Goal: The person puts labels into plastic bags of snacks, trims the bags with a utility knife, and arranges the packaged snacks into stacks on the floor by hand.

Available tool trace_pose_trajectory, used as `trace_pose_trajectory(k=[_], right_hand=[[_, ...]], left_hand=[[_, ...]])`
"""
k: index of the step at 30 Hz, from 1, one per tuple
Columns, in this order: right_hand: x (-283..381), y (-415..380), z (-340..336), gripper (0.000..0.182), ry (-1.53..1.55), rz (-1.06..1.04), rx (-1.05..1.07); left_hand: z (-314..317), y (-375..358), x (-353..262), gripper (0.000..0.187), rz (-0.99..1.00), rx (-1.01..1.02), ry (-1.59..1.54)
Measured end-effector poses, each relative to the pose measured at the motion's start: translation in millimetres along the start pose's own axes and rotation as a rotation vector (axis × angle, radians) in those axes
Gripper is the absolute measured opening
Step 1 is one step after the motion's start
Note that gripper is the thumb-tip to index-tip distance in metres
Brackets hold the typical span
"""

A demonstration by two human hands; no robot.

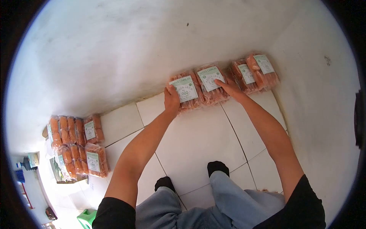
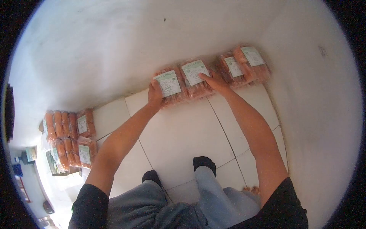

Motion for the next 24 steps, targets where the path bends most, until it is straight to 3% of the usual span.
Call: trace_pose_trajectory(k=[5,7,8,10,12,14,16,17,19,20,22,23,24], right_hand=[[-13,-15,-2,0.093,0.249,0.005,-0.188],[-9,-31,2,0.093,0.319,-0.002,-0.211],[-12,-35,5,0.086,0.203,0.095,-0.224],[-11,-38,9,0.082,0.083,0.186,-0.231],[-1,-39,14,0.081,0.098,0.021,-0.277],[5,-42,11,0.089,0.144,0.014,-0.225],[12,-51,5,0.096,0.269,0.060,-0.173],[5,-49,4,0.095,0.316,0.073,-0.165],[-22,-37,4,0.093,0.379,0.068,-0.144],[-33,-35,4,0.091,0.349,0.011,-0.206],[-76,-13,0,0.078,0.287,-0.056,-0.279],[-94,2,10,0.069,0.255,-0.059,-0.301],[-57,-25,13,0.075,0.265,-0.022,-0.263]], left_hand=[[-8,-23,-25,0.072,-0.134,0.187,-0.283],[-9,-60,-62,0.077,-0.337,-0.023,-0.147],[-10,-54,-55,0.077,-0.337,-0.022,-0.149],[-4,-39,-45,0.087,-0.196,0.480,-0.292],[-12,-37,-50,0.092,-0.287,0.507,-0.228],[-22,-46,-59,0.096,-0.376,0.523,-0.154],[-26,-49,-63,0.096,-0.317,0.266,-0.011],[-35,-48,-63,0.096,-0.312,0.249,-0.010],[-62,-49,-51,0.093,-0.043,0.260,0.360],[-85,-62,-53,0.093,-0.062,0.220,0.368],[-137,-104,-74,0.083,0.367,0.288,1.132],[-170,-121,-73,0.080,0.474,0.244,1.168],[-206,-130,-70,0.080,0.428,0.193,1.180]])
Point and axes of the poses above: each hand's wrist, its own y-axis towards the middle knuckle, its own z-axis out of the palm, x = y × z, the point moved 2 cm from there along y, towards the middle knuckle, and after that the axes turned 7 degrees about -y, right-handed, at the moved point
